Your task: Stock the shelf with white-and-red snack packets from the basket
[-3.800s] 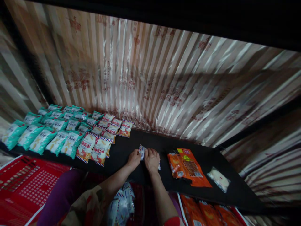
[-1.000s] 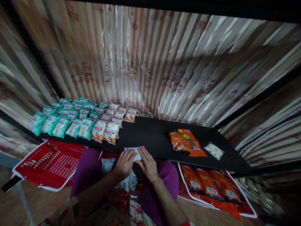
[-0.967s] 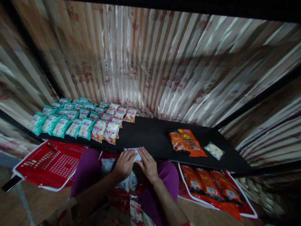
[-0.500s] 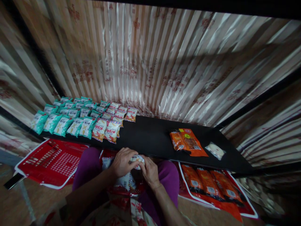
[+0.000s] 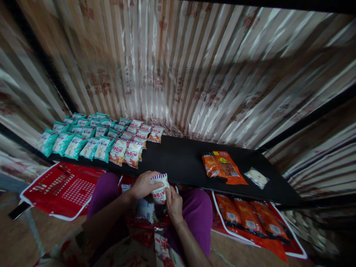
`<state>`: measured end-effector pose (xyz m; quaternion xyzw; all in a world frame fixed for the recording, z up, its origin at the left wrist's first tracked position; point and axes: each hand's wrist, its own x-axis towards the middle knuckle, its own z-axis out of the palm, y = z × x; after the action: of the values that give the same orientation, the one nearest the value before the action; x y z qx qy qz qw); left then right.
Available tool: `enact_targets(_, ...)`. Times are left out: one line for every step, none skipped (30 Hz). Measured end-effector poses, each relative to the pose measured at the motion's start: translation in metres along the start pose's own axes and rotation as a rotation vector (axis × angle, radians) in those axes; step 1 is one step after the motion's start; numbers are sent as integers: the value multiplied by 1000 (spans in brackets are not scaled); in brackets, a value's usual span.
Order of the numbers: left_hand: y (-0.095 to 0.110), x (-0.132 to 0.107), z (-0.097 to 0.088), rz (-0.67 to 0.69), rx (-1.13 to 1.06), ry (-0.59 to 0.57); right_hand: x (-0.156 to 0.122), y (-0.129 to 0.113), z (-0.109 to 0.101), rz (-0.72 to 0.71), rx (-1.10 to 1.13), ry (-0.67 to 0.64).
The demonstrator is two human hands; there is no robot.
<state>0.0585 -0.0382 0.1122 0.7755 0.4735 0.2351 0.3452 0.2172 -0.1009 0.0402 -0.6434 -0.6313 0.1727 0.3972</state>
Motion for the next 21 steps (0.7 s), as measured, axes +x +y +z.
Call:
enact_targets(-1, 1, -1, -4, -23, -3, 0, -2, 0, 21, 17, 2)
enact_targets(-3, 2, -1, -7, -42, 0, 0, -3, 1, 40, 32, 3)
enact_targets(-4, 3, -1, -11, -58, 7, 0, -4, 2, 57, 48, 4)
enact_targets(-5, 3, -1, -15, -78, 15, 1, -4, 3, 74, 67, 5)
enact_targets(-6, 4, -1, -20, -101, 24, 1, -4, 4, 93, 89, 5)
enact_targets(-6, 4, -1, -27, -127, 34, 1, -4, 5, 114, 115, 6)
enact_targets(-7, 4, -1, -34, -156, 46, 1, -3, 7, 139, 142, 10)
enact_targets(-8, 5, 0, -39, -185, 61, 1, -3, 9, 167, 169, 14)
enact_targets(-8, 5, 0, -41, -212, 78, 1, -2, 11, 198, 195, 20)
enact_targets(-10, 5, 2, -44, -236, 99, 0, -1, 12, 229, 220, 27)
enact_targets(-11, 5, 4, -50, -257, 126, 0, -1, 14, 257, 246, 34)
enact_targets(-13, 6, 7, -56, -277, 155, 1, -1, 15, 280, 272, 40)
enact_targets(-15, 6, 11, -66, -298, 193, 1, -1, 16, 300, 296, 47)
enact_targets(-18, 6, 16, -82, -323, 240, 1, -2, 17, 315, 321, 53)
enact_targets(-21, 7, 22, -95, -356, 293, 1, -3, 18, 328, 345, 59)
enact_targets(-23, 7, 29, -112, -399, 352, 2, -5, 19, 341, 370, 64)
enact_targets(-25, 7, 35, -134, -449, 406, 2, -6, 19, 354, 396, 67)
enact_targets(-27, 7, 42, -159, -501, 452, 3, -7, 20, 368, 424, 66)
enact_targets(-28, 7, 48, -184, -551, 490, 3, -9, 21, 383, 454, 64)
enact_targets(-29, 8, 52, -209, -597, 516, 4, -10, 22, 400, 482, 65)
enact_targets(-28, 8, 56, -231, -636, 536, 4, -10, 24, 416, 503, 70)
